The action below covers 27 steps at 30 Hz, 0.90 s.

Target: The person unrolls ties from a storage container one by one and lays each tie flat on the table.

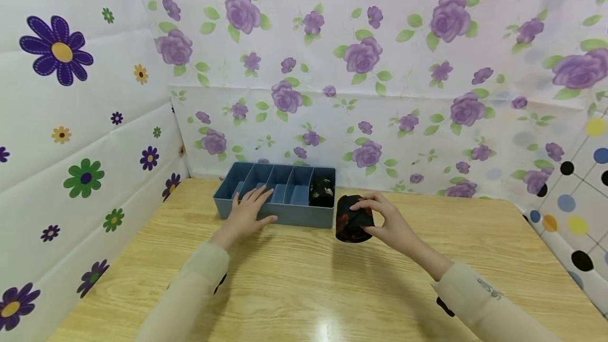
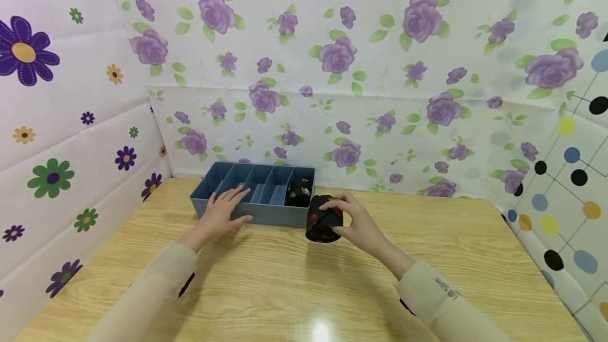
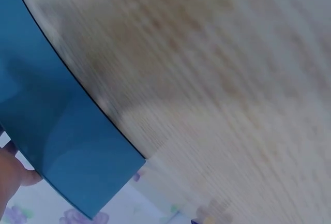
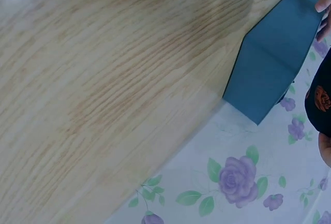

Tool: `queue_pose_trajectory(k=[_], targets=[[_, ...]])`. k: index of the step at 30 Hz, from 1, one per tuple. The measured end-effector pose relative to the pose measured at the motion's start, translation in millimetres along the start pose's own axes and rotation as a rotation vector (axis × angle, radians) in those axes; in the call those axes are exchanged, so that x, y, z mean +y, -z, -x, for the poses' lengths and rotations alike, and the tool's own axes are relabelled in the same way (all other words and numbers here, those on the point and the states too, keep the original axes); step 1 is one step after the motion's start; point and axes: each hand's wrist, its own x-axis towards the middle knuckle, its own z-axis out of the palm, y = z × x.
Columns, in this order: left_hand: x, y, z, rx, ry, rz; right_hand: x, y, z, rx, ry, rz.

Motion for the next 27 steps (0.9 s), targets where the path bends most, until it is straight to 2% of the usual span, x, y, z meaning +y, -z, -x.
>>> queue_pose_trajectory(k=[7,10,17,20,27], targets=[[7.1,3.1,9.1,0.029,-0.04,0.001,-3,4,12,0.004,0.002,0.011],[10.9,6.5,12.3,0.048,-0.036,0.021,-5,6,16,0.005,0.01,0.025],[21.2,12.2,18.5,0.136,-0.057,0.09,-7,5,24,0.009,-0.002,0.007],[31.2,13.2,19.6,0.164,-0.088,0.138,-7,4,26,0.005,-0.028,-0.037],[63.3,7.3,25.8,0.154,-0.173,0.271,-8,0,33,-0.013,-0.048,-0.085]])
